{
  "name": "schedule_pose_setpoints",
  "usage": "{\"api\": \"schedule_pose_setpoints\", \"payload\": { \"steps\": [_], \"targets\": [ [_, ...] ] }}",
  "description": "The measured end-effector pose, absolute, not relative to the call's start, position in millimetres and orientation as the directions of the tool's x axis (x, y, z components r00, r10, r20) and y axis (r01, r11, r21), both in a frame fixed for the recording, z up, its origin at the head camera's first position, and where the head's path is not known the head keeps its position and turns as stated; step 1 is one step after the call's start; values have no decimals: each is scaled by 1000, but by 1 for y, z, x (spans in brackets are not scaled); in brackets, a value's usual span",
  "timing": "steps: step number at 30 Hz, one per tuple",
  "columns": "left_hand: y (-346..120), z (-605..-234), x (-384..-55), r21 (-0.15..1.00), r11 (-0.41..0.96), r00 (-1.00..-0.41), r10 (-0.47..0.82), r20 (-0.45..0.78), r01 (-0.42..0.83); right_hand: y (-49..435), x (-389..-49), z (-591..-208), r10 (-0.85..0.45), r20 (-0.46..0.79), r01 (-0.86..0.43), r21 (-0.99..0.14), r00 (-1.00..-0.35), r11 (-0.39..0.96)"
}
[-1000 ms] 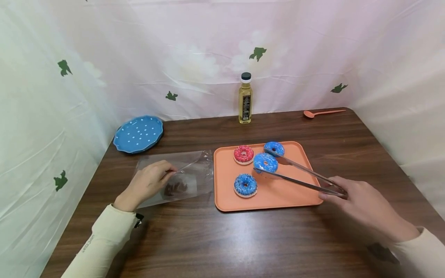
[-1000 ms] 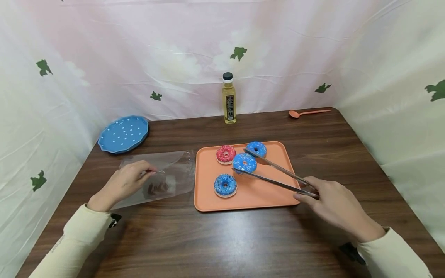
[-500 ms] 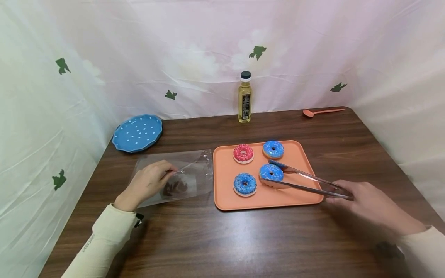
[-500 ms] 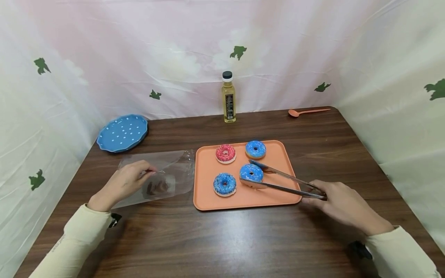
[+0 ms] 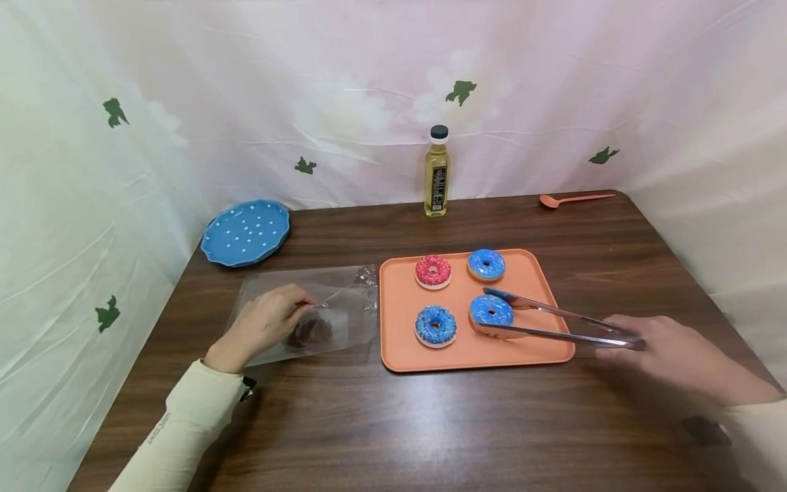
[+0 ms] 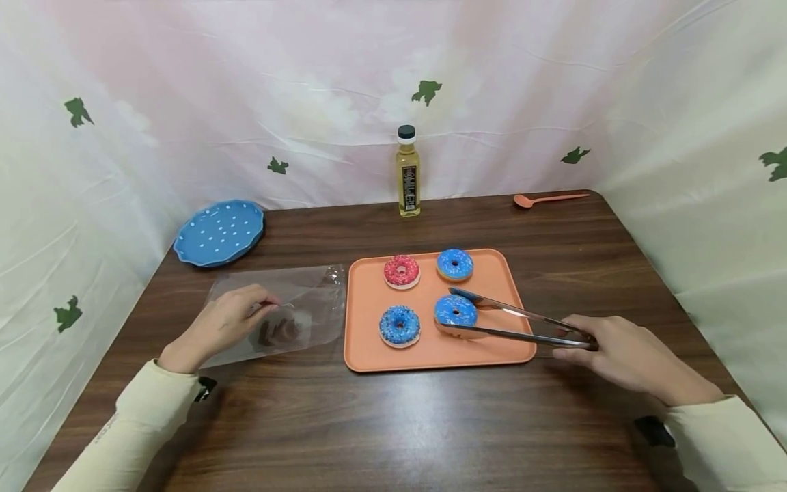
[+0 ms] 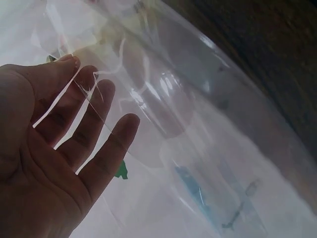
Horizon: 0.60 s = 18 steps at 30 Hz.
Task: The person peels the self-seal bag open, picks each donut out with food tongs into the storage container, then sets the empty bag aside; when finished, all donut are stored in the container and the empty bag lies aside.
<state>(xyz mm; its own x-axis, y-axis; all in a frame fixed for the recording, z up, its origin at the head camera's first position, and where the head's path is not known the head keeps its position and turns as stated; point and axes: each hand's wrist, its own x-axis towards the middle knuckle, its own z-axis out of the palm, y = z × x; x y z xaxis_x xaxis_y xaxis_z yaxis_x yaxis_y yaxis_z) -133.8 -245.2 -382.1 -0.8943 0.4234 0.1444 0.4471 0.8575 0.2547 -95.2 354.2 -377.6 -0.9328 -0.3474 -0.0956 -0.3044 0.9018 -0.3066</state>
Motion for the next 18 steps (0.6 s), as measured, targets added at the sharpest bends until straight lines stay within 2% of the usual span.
{"api": "schedule_pose_setpoints", "payload": {
  "steps": [12, 18],
  "targets": [
    [-242, -384, -134, 245, 858, -892, 430, 137, 451, 369, -106, -371, -369, -177, -319, -260, -912, 911],
    [-240, -384, -134, 247, 876, -910, 409, 72, 414, 375, -103, -367, -384, -113, -337, -297, -917, 893]
  ]
}}
